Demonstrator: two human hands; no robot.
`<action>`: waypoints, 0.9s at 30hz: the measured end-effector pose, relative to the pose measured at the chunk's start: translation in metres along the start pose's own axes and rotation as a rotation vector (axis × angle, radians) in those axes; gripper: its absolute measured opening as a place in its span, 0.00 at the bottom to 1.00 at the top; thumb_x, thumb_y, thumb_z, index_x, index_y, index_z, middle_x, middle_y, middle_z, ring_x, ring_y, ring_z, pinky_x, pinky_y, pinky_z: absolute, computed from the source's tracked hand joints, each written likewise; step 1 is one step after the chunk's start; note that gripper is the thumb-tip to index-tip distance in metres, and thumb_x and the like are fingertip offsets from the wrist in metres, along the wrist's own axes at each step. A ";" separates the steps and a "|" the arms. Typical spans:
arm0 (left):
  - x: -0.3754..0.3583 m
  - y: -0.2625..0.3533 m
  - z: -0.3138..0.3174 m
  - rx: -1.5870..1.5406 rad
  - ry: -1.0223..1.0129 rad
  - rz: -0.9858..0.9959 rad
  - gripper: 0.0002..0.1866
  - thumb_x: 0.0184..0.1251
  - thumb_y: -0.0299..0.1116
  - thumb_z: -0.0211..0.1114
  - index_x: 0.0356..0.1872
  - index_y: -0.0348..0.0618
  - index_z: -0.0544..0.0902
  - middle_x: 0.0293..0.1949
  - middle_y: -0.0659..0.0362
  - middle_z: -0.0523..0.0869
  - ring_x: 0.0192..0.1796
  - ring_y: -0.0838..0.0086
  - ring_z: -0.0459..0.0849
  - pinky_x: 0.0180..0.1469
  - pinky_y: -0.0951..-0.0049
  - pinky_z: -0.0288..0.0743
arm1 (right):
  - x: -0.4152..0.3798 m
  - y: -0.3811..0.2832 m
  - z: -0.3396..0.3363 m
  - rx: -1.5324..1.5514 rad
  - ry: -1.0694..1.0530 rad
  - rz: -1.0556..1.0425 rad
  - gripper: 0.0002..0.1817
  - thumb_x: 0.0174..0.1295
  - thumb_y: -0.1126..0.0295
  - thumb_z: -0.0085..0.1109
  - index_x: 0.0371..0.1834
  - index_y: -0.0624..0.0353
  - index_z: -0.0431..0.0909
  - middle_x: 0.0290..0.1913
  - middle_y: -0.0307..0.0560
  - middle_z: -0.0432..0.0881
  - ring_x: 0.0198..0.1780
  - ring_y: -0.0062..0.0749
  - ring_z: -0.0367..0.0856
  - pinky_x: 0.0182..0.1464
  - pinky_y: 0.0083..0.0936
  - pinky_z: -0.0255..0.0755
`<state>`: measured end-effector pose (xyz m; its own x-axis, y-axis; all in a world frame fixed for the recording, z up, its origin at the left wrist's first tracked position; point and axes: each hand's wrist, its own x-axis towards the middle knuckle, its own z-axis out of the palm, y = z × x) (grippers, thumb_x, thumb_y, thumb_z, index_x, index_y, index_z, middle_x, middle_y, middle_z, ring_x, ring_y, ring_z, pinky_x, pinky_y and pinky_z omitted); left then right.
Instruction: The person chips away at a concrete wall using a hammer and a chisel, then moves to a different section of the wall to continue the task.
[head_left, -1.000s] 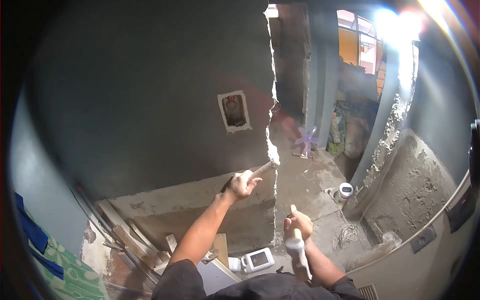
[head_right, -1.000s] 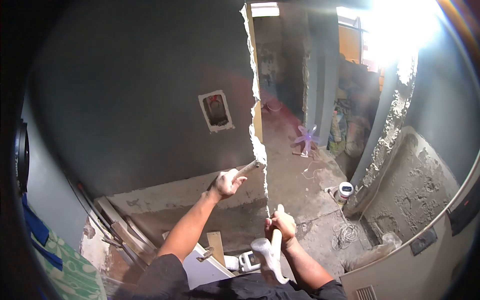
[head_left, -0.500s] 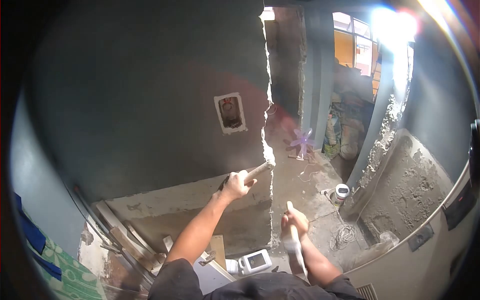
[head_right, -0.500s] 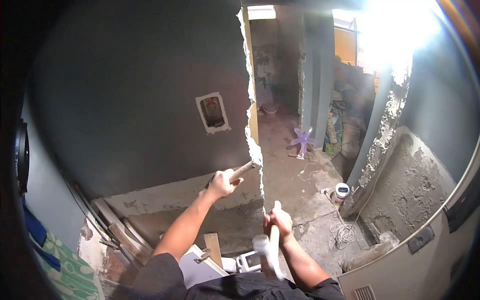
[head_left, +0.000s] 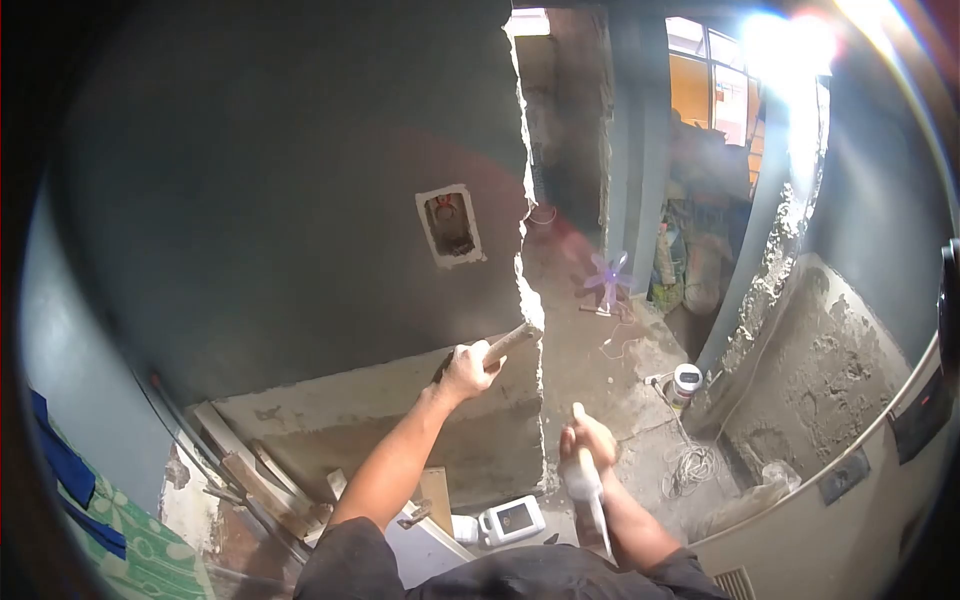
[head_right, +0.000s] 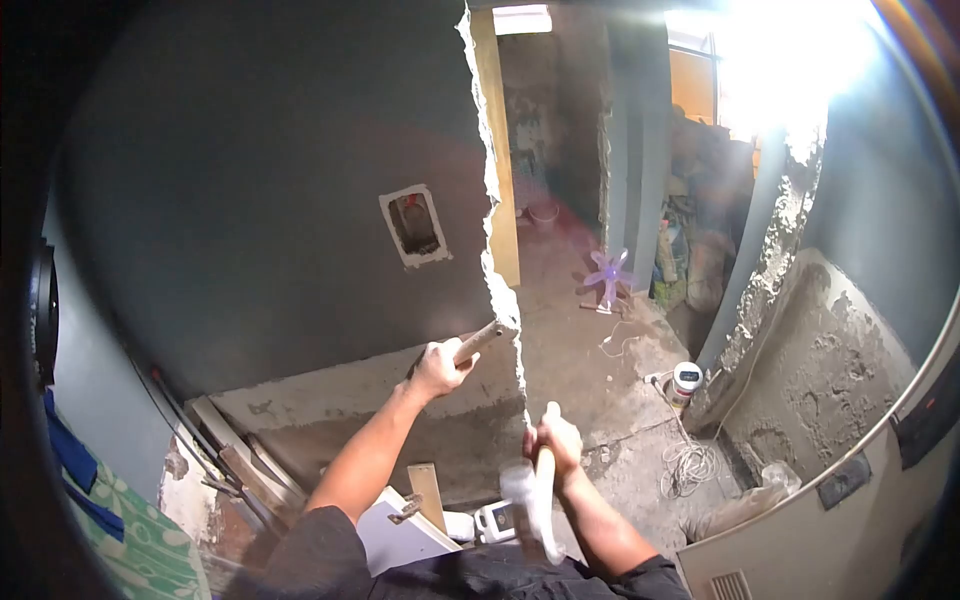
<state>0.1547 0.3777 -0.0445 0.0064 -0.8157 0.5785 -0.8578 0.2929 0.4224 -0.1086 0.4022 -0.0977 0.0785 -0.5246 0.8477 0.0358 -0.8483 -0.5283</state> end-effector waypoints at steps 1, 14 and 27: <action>-0.001 -0.001 0.000 0.000 -0.007 -0.003 0.15 0.63 0.38 0.71 0.30 0.35 0.80 0.26 0.41 0.85 0.32 0.44 0.86 0.34 0.56 0.80 | -0.014 0.035 0.002 -0.127 -0.115 0.200 0.11 0.56 0.78 0.63 0.23 0.59 0.69 0.21 0.56 0.76 0.24 0.53 0.80 0.27 0.36 0.72; 0.000 0.004 0.003 -0.007 0.039 -0.019 0.13 0.63 0.35 0.70 0.28 0.36 0.79 0.24 0.42 0.84 0.29 0.46 0.86 0.33 0.56 0.78 | 0.012 -0.006 0.002 0.076 0.070 -0.275 0.15 0.50 0.83 0.65 0.20 0.53 0.68 0.17 0.42 0.71 0.17 0.39 0.71 0.22 0.32 0.65; 0.000 0.001 0.002 0.014 0.062 0.003 0.14 0.63 0.37 0.70 0.26 0.37 0.78 0.22 0.43 0.82 0.26 0.47 0.84 0.31 0.57 0.77 | -0.042 0.018 -0.008 0.019 -0.101 0.164 0.15 0.55 0.77 0.70 0.19 0.55 0.71 0.18 0.47 0.70 0.17 0.43 0.69 0.24 0.36 0.65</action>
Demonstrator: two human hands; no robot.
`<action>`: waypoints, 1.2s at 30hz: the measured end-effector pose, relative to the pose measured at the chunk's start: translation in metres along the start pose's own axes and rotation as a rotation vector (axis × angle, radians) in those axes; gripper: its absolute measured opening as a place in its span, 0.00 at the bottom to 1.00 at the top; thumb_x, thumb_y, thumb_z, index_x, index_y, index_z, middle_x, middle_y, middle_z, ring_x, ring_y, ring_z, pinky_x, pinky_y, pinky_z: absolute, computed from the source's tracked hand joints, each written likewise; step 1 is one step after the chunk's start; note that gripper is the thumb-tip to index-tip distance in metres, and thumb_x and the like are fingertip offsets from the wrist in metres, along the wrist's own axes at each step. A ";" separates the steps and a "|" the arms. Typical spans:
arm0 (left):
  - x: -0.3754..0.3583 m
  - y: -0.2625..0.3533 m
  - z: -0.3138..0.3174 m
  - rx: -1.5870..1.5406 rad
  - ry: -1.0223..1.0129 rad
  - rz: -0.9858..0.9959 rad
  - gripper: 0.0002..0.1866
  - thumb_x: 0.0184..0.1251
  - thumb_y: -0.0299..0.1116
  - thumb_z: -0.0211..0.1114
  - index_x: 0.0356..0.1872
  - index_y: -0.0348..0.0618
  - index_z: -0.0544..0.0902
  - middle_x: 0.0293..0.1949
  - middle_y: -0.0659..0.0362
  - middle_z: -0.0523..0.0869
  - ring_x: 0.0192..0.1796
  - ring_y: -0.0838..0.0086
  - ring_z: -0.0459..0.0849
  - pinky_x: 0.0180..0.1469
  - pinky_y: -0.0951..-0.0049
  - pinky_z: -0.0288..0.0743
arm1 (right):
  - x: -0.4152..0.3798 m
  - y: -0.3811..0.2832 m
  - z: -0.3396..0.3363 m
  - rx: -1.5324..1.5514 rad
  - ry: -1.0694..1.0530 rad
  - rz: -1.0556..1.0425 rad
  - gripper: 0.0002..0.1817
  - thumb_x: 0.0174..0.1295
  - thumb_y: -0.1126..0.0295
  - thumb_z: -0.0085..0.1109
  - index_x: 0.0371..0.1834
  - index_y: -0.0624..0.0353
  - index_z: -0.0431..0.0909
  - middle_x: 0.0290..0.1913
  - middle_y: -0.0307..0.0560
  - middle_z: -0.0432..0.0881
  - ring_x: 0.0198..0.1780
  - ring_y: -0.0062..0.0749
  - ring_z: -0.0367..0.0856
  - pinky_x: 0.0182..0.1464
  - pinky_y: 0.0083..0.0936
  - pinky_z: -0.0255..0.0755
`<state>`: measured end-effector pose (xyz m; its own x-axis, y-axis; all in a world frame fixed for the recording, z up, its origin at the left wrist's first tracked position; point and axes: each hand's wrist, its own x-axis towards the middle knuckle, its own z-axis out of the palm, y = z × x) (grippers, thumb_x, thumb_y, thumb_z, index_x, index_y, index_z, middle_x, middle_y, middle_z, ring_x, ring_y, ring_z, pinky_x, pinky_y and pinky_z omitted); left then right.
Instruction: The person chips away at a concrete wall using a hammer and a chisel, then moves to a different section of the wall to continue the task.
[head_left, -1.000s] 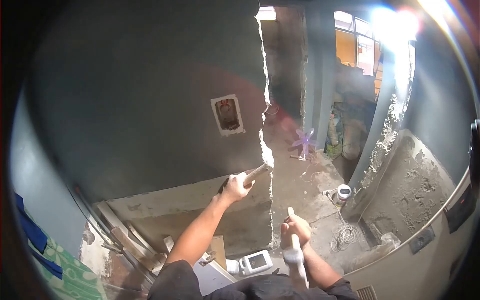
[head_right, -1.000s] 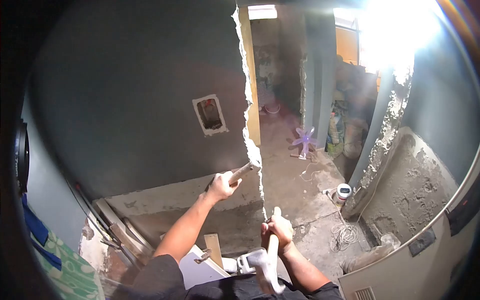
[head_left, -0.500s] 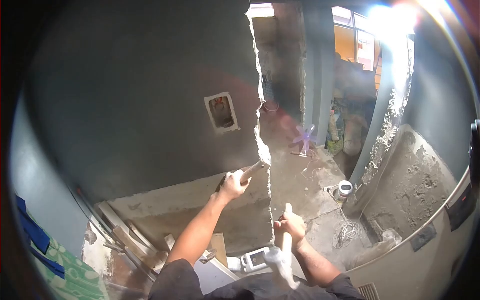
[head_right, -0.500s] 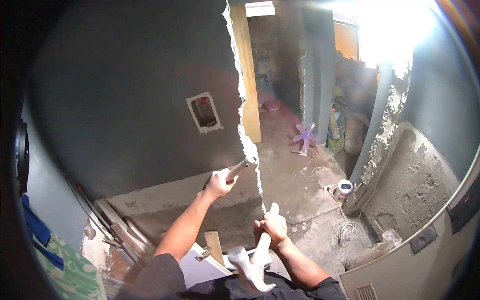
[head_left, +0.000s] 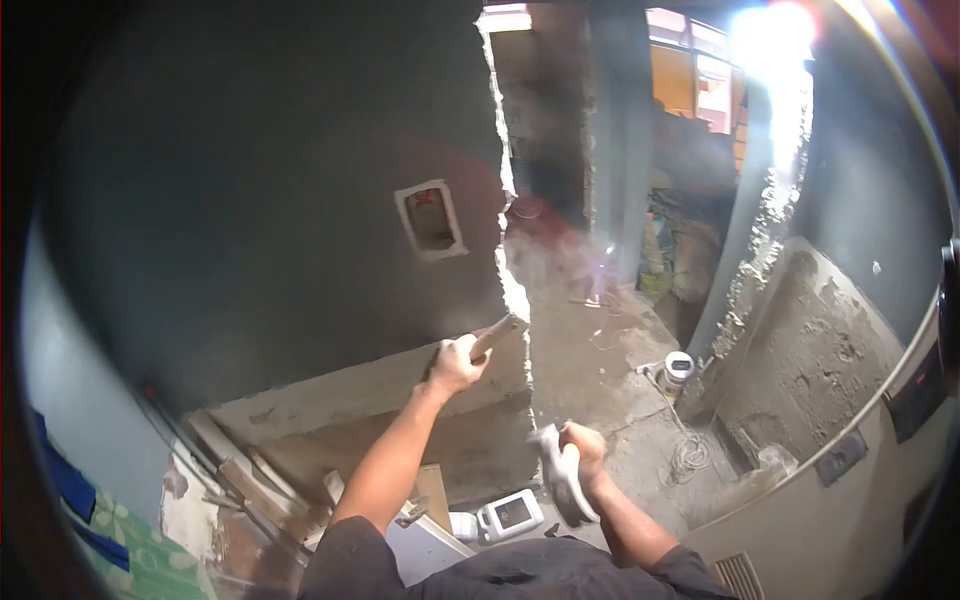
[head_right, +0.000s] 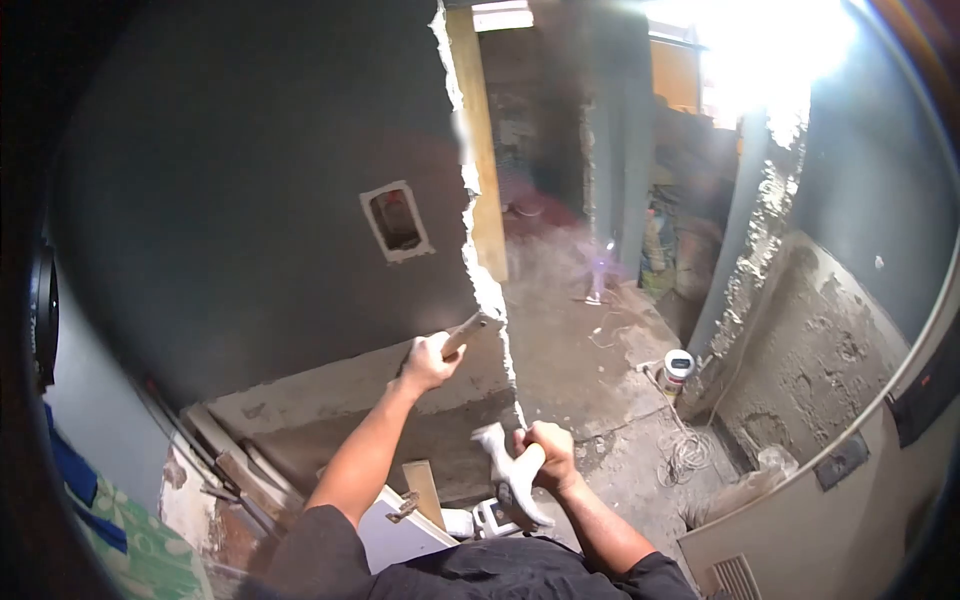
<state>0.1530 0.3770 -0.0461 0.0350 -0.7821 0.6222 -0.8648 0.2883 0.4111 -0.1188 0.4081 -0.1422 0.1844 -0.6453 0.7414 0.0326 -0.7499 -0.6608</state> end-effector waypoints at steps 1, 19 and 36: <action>0.003 0.004 0.000 0.031 0.014 0.019 0.15 0.64 0.37 0.70 0.25 0.37 0.78 0.21 0.44 0.81 0.25 0.48 0.83 0.30 0.59 0.77 | 0.002 -0.008 -0.002 -0.027 -0.035 -0.121 0.14 0.54 0.78 0.69 0.20 0.57 0.70 0.19 0.46 0.71 0.18 0.40 0.71 0.23 0.33 0.65; -0.076 0.002 0.033 -0.237 -0.387 -0.145 0.17 0.69 0.46 0.66 0.51 0.48 0.82 0.41 0.46 0.88 0.46 0.46 0.87 0.48 0.53 0.80 | -0.049 -0.049 0.009 -0.157 0.000 -0.015 0.14 0.57 0.72 0.70 0.20 0.56 0.73 0.17 0.47 0.71 0.19 0.44 0.72 0.23 0.38 0.64; -0.042 0.015 -0.019 -0.207 -0.190 -0.011 0.18 0.72 0.44 0.62 0.55 0.44 0.81 0.45 0.46 0.88 0.49 0.47 0.86 0.53 0.55 0.79 | -0.106 -0.017 0.009 -0.014 -0.063 0.223 0.06 0.52 0.78 0.60 0.23 0.62 0.73 0.19 0.45 0.68 0.20 0.28 0.67 0.24 0.28 0.62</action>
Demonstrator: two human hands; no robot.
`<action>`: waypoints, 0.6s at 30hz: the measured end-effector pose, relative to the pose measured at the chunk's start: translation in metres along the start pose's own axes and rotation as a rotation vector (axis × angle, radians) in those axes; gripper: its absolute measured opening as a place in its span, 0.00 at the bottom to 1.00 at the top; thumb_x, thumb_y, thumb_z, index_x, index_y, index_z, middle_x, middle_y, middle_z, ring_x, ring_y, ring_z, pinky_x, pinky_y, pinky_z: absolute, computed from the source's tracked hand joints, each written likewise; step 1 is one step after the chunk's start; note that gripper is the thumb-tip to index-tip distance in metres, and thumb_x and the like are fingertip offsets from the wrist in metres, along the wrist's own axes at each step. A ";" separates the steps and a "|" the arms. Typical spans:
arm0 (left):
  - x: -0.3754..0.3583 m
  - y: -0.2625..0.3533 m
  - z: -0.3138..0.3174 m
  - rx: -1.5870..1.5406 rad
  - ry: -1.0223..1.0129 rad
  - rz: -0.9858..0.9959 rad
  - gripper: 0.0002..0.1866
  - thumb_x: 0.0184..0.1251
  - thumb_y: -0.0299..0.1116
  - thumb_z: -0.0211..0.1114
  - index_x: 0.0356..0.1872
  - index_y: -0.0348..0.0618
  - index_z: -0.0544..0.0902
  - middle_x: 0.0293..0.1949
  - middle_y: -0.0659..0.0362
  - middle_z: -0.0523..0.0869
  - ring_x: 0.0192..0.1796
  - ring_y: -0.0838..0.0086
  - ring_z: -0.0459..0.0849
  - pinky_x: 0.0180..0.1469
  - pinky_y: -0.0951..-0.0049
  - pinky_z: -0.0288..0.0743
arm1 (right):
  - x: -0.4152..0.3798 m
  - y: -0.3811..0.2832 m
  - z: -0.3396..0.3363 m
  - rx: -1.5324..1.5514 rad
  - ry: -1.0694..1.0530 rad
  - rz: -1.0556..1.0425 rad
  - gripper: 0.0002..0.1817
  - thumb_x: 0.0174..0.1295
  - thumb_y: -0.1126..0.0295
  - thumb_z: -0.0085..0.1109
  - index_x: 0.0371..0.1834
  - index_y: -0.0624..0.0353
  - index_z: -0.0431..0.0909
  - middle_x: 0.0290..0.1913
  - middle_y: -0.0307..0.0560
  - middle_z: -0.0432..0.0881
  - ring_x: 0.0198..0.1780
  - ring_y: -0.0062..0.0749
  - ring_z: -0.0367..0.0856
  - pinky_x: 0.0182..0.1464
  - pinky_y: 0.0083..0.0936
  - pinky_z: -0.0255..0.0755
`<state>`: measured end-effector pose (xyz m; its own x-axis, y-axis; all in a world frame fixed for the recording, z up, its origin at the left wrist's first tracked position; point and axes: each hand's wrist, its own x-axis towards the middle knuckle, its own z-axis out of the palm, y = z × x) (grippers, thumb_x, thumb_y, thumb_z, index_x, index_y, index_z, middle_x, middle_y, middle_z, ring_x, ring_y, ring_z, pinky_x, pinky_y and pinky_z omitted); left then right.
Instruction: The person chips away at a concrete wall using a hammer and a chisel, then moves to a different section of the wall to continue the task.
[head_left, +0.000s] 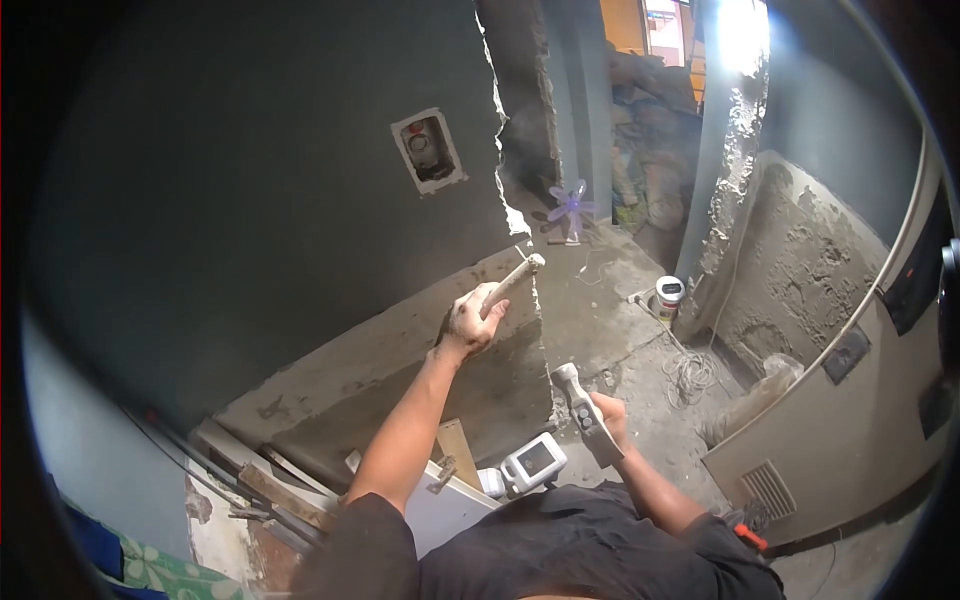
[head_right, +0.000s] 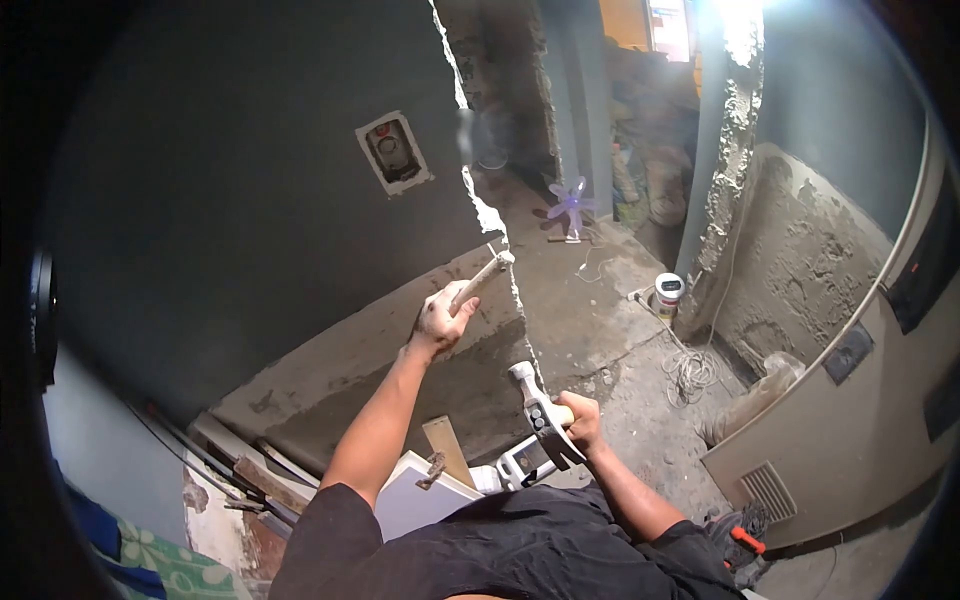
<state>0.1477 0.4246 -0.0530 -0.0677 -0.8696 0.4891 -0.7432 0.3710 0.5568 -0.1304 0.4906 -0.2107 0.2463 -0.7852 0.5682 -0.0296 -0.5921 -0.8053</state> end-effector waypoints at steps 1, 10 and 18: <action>0.002 -0.001 -0.001 -0.005 0.004 0.001 0.19 0.74 0.45 0.62 0.56 0.42 0.80 0.44 0.45 0.88 0.48 0.46 0.86 0.53 0.56 0.78 | 0.002 -0.002 0.000 0.002 -0.002 -0.002 0.06 0.52 0.78 0.60 0.23 0.62 0.73 0.19 0.45 0.68 0.20 0.28 0.67 0.24 0.28 0.62; 0.011 0.002 -0.004 0.005 -0.008 -0.022 0.18 0.75 0.47 0.60 0.53 0.44 0.81 0.42 0.45 0.88 0.47 0.46 0.87 0.51 0.54 0.79 | 0.005 0.001 0.012 -0.001 0.061 -0.026 0.07 0.58 0.78 0.65 0.26 0.61 0.76 0.20 0.40 0.69 0.21 0.24 0.66 0.24 0.27 0.63; 0.015 0.008 -0.005 0.030 -0.020 -0.071 0.21 0.74 0.49 0.61 0.55 0.44 0.82 0.37 0.46 0.88 0.43 0.49 0.87 0.49 0.58 0.78 | 0.024 -0.021 0.006 -0.050 0.193 -0.118 0.12 0.63 0.71 0.69 0.27 0.59 0.75 0.19 0.41 0.67 0.19 0.28 0.67 0.24 0.31 0.62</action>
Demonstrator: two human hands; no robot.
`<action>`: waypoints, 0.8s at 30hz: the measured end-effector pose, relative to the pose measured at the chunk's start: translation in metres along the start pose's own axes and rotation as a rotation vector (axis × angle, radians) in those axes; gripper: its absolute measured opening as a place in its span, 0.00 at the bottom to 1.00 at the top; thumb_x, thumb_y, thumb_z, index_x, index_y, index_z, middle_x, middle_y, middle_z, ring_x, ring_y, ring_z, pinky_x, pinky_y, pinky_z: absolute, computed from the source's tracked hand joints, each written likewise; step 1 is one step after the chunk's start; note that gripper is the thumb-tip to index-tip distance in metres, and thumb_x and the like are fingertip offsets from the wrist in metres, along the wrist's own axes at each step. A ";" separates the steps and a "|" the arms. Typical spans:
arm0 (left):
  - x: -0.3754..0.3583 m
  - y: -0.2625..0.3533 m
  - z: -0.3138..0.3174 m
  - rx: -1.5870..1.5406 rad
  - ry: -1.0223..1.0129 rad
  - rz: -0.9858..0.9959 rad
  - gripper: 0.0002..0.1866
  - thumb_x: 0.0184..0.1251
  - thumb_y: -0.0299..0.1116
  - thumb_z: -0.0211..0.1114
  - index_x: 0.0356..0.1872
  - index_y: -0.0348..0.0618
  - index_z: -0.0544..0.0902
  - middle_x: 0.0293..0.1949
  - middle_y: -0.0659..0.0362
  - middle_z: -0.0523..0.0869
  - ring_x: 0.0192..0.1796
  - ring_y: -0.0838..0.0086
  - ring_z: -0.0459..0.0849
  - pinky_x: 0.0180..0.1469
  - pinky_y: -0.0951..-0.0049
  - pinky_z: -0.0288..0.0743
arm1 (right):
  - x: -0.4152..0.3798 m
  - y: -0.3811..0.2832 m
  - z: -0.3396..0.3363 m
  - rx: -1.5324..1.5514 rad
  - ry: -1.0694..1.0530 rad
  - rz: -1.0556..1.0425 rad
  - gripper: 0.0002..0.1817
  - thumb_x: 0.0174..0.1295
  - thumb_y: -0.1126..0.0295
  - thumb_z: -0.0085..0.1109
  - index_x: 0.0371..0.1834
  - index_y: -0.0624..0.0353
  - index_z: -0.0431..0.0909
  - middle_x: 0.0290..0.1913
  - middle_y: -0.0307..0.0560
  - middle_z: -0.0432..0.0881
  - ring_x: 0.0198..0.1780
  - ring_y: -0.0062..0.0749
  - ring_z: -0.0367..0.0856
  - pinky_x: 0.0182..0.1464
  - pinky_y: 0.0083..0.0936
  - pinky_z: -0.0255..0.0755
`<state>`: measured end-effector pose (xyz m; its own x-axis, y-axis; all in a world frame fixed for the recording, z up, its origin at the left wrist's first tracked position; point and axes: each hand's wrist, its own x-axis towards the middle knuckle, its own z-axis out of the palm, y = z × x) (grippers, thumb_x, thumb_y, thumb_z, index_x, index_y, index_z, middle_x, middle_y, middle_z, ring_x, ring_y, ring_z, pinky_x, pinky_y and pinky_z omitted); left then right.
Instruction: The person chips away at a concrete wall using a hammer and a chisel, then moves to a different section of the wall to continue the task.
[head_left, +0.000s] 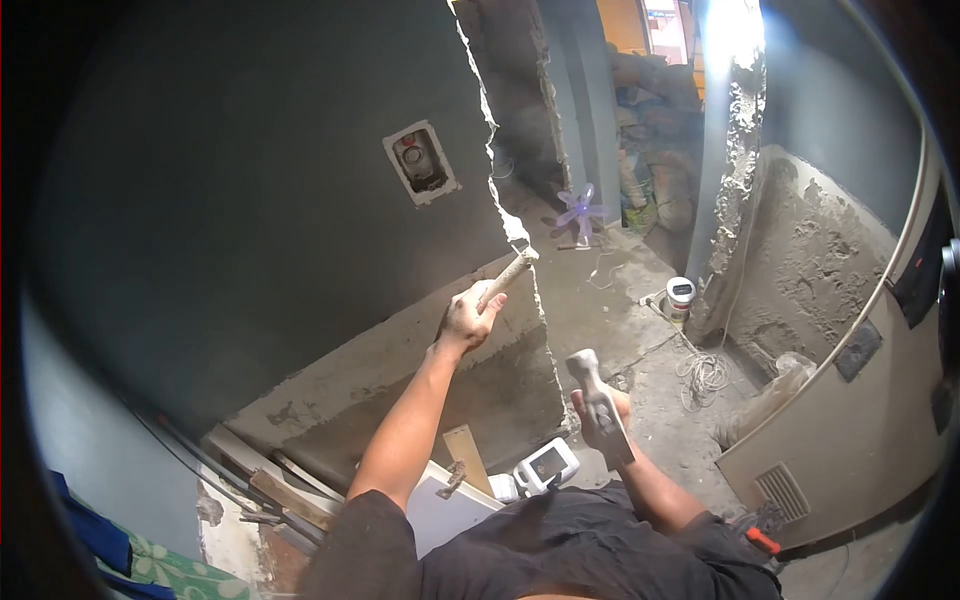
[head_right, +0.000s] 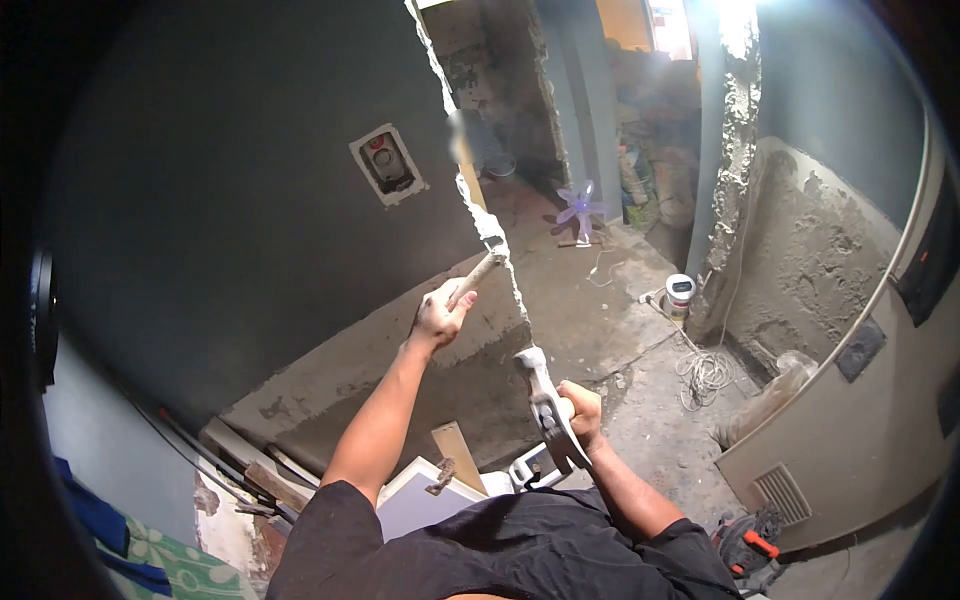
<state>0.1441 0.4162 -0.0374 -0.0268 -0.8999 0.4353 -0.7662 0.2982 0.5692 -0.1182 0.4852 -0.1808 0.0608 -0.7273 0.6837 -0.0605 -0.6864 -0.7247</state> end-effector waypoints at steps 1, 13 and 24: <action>0.000 0.002 -0.001 0.000 -0.002 -0.019 0.21 0.74 0.49 0.61 0.55 0.44 0.82 0.37 0.46 0.87 0.44 0.49 0.87 0.49 0.58 0.78 | 0.006 -0.001 0.002 -0.080 0.049 -0.075 0.15 0.67 0.68 0.66 0.25 0.59 0.73 0.19 0.42 0.68 0.18 0.32 0.68 0.24 0.32 0.62; 0.006 0.002 -0.002 0.072 0.009 0.014 0.18 0.75 0.46 0.60 0.51 0.42 0.83 0.34 0.46 0.87 0.40 0.47 0.87 0.46 0.57 0.79 | 0.071 0.033 0.046 -0.125 0.137 -0.114 0.07 0.64 0.73 0.58 0.28 0.62 0.77 0.21 0.50 0.77 0.20 0.45 0.77 0.24 0.34 0.70; -0.001 -0.005 0.002 0.072 0.016 0.044 0.16 0.75 0.43 0.61 0.50 0.41 0.82 0.33 0.45 0.87 0.38 0.46 0.87 0.44 0.57 0.79 | 0.068 0.051 0.049 0.081 -0.062 0.239 0.16 0.68 0.67 0.62 0.24 0.62 0.72 0.17 0.49 0.67 0.18 0.33 0.68 0.23 0.32 0.64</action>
<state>0.1462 0.4145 -0.0420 -0.0512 -0.8810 0.4703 -0.8087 0.3129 0.4982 -0.0685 0.4009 -0.1751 0.1151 -0.8654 0.4877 -0.0008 -0.4910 -0.8712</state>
